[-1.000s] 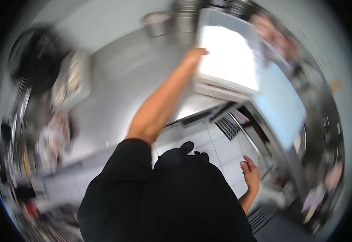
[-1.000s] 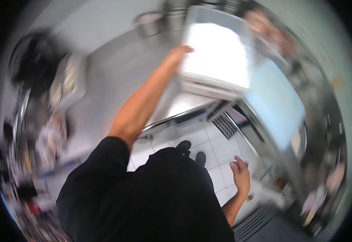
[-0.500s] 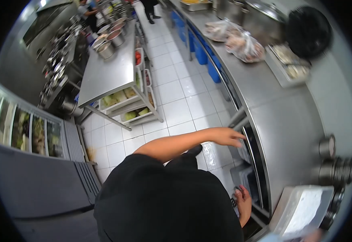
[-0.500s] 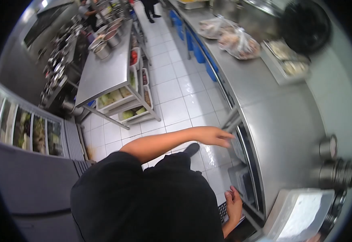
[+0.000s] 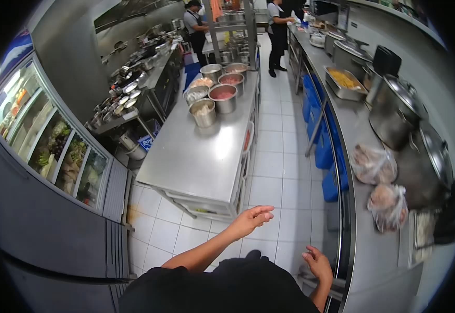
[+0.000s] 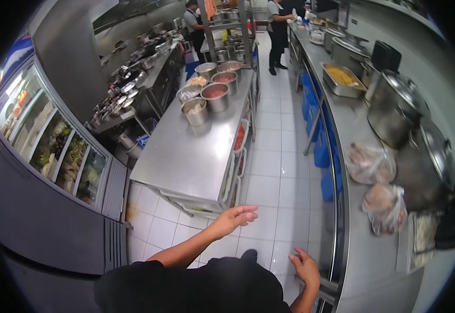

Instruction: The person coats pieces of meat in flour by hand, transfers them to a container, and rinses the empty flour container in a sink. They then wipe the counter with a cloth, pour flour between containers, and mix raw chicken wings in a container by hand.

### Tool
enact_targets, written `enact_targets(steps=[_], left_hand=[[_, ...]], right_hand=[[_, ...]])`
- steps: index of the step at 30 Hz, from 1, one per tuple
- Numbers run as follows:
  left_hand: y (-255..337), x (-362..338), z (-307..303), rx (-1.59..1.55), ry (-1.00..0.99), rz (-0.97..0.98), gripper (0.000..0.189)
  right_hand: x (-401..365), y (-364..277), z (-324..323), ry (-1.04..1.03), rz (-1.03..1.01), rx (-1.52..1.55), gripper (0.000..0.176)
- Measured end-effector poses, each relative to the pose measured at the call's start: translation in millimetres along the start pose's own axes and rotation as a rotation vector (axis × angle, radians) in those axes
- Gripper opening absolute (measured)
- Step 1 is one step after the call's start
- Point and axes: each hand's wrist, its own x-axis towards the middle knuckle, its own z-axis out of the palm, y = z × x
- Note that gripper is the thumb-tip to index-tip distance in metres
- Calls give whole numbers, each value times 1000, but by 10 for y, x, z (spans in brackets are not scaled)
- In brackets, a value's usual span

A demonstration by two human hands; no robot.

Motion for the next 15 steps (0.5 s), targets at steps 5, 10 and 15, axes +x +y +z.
enact_targets(steps=[5,10,15], left_hand=[[591,993,-244,-38,32,113,43],[723,2062,-309,-88,43,55,41],[1046,2888,-496,-127,280,15,39]], right_hand=[[1174,-448,-416,-86,-64,-139,51],[2532,-742,-886,-99,-114,-106,51],[4376,-1209,-1091,-366,-176,-61,49]])
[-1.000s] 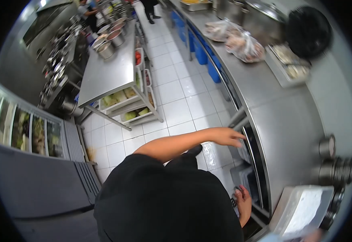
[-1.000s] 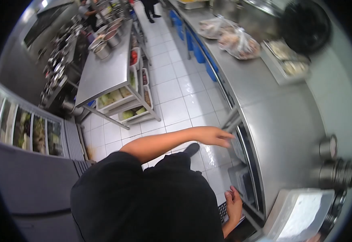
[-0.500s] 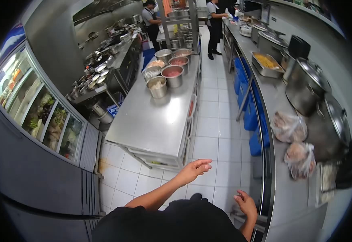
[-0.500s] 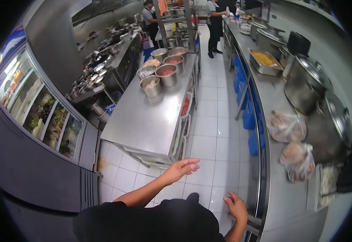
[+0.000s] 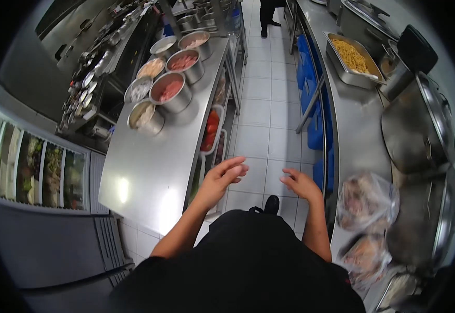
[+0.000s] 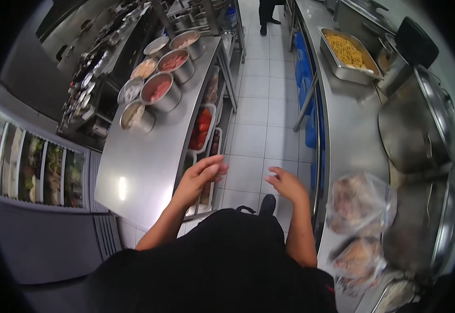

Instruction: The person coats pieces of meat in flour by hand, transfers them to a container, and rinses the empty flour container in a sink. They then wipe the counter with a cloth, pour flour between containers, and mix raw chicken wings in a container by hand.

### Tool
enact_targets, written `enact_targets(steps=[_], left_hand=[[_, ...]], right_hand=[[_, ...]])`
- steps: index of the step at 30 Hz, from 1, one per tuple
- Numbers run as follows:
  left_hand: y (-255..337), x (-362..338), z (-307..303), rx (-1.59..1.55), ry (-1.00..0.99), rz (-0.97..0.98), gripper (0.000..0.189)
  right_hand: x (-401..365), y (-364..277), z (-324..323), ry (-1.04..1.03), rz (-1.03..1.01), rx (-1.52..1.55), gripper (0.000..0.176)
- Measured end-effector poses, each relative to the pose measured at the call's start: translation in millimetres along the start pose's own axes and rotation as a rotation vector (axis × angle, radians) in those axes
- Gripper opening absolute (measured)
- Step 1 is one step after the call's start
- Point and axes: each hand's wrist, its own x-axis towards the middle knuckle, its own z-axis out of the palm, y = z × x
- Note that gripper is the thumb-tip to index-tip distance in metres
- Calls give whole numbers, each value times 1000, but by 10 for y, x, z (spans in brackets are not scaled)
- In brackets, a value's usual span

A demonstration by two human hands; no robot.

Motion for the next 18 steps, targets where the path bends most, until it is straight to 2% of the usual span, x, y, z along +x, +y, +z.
enact_targets(steps=[3,5,7,10,17,18], left_hand=[[223,441,-161,-10,110,14,38],[298,736,-294,-78,261,25,38],[387,1071,-418,-124,398,29,39],[430,1736,-624,-196,471,10,42],[992,3304,-1030,-149,409,-78,42],[1066,3500,-1068,-143,408,-89,43]], right_hand=[[1177,-238,-346,-126,-105,-56,50],[1893,-486,-503,-146,-190,-151,52],[2563,-657,-554,-189,-177,-132,53],[3508,-746,-636,-236,-157,-132,53],[5398,-737,-1049,-195,72,0,53],[5740,-714,-1105,-138,28,-13,54]])
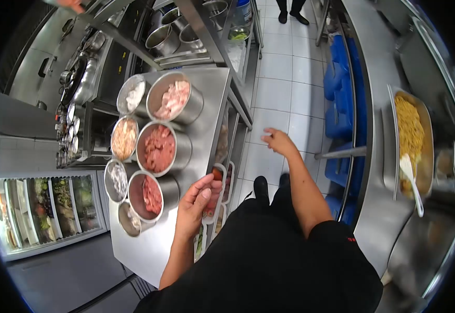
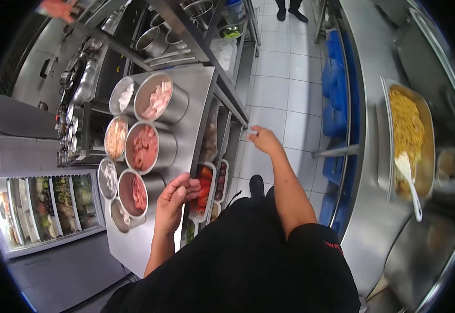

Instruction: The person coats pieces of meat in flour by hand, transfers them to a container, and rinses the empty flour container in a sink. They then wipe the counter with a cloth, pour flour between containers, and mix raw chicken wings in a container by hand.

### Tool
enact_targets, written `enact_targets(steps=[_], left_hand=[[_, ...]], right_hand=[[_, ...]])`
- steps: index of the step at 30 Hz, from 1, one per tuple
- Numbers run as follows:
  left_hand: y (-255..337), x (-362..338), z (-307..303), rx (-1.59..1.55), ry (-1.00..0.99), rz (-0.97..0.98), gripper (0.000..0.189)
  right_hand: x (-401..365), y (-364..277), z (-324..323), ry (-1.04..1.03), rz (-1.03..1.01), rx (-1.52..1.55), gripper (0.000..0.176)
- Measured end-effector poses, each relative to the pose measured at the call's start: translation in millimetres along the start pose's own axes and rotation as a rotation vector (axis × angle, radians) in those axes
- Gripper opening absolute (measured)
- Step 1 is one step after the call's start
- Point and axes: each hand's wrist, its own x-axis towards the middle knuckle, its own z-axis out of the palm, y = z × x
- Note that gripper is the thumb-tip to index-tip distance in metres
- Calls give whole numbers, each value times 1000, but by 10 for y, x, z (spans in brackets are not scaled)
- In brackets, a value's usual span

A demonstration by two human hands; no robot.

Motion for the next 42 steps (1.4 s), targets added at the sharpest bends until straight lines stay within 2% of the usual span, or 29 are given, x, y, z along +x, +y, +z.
enact_targets(steps=[2,5,6,8,10,11,14,15,18,21,24,28,35,38,39,42], left_hand=[[87,288,81,47,2,0,47],[22,628,140,115,117,-38,51],[-9,744,227,10,149,-14,46],[19,911,332,19,245,-108,45],[92,1079,470,-21,252,-147,44],[160,1158,534,-26,278,-164,43],[265,1353,608,-31,317,-143,42],[258,1387,602,-38,338,-124,42],[273,1461,614,-65,360,-119,43],[346,1539,694,-51,330,-137,43],[336,1566,719,-24,297,-123,52],[314,1546,706,-29,269,-125,53],[296,1554,683,-17,202,-112,54],[258,1497,647,-23,152,-75,54],[252,1483,630,-29,133,-61,53],[248,1388,568,-60,54,-18,50]], right_hand=[[714,-59,-255,118,-89,-34,55],[1768,-400,-632,197,-71,-5,66],[2132,-522,-704,265,-91,13,70],[2762,-592,-698,339,-83,12,76],[3271,-701,-626,371,-65,-36,83],[3448,-785,-605,258,37,65,80],[3824,-895,-467,175,90,7,74],[3879,-909,-388,255,112,35,60],[3865,-1088,-447,297,149,84,50],[3779,-1306,-597,237,131,104,45],[3840,-1325,-624,356,1,56,42],[3717,-1439,-824,286,87,187,44],[3416,-1536,-1229,411,-16,199,38],[2942,-1574,-1521,419,85,310,33],[2817,-1500,-1576,475,31,344,31],[2400,-1243,-1698,617,70,366,31]])
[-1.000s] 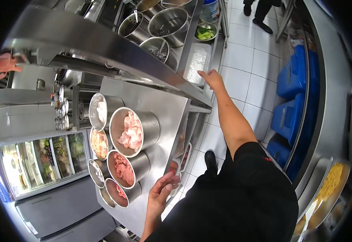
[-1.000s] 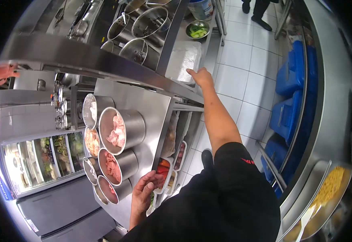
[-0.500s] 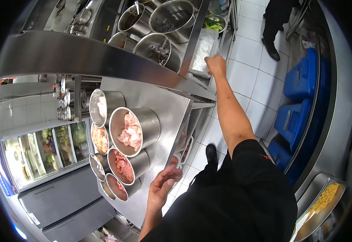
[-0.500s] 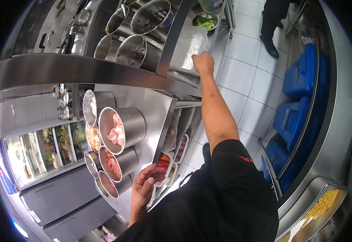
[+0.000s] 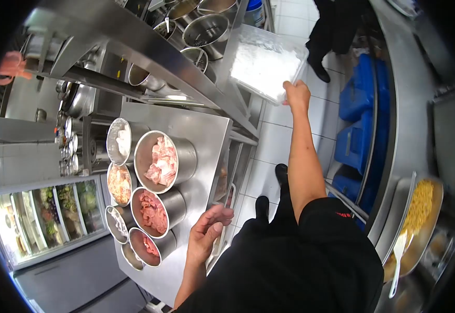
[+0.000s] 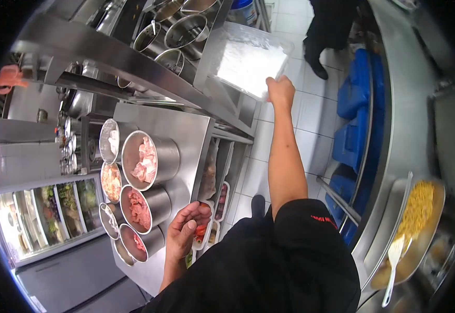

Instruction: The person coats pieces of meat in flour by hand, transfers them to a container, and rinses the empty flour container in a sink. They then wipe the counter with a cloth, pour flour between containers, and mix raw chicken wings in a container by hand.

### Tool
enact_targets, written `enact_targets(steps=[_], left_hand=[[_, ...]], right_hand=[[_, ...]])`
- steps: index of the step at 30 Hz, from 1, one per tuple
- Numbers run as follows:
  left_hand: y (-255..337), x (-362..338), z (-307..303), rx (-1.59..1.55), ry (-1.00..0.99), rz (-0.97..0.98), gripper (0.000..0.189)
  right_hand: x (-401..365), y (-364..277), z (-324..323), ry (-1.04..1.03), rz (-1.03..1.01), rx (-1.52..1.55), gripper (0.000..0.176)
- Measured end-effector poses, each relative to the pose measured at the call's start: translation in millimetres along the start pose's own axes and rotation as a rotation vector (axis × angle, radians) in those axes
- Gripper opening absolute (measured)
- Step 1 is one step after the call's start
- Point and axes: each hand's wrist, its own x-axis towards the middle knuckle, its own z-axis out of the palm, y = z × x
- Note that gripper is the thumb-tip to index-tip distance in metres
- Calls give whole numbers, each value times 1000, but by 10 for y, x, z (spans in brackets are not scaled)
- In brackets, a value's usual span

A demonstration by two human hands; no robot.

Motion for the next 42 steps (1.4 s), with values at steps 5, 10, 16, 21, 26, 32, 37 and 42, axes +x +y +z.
enact_targets(steps=[5,10,16,21,26,32,37,42], left_hand=[[-63,-312,-190,-41,-174,58,43],[-89,-685,-311,16,-353,103,41],[-108,-1233,-256,63,-345,172,46],[-498,-1286,-655,345,-178,533,56],[-508,-1364,-899,90,-281,134,85],[-396,-2871,-683,160,-692,93,74],[-352,-4229,-809,303,-1140,215,70],[-1131,-4857,-452,186,-1521,-102,67]], right_hand=[[-859,407,-671,237,-23,140,32],[-2084,739,-1308,414,-27,126,32],[-3286,1289,-1860,488,-77,-135,35],[-4488,1305,-2144,491,-168,-135,29],[-5820,1342,-2588,383,-207,-61,28],[-8070,1399,-3129,586,-312,-44,27],[-10067,1666,-2932,916,-166,-133,28],[-11753,2255,-2824,1267,58,-145,33]])
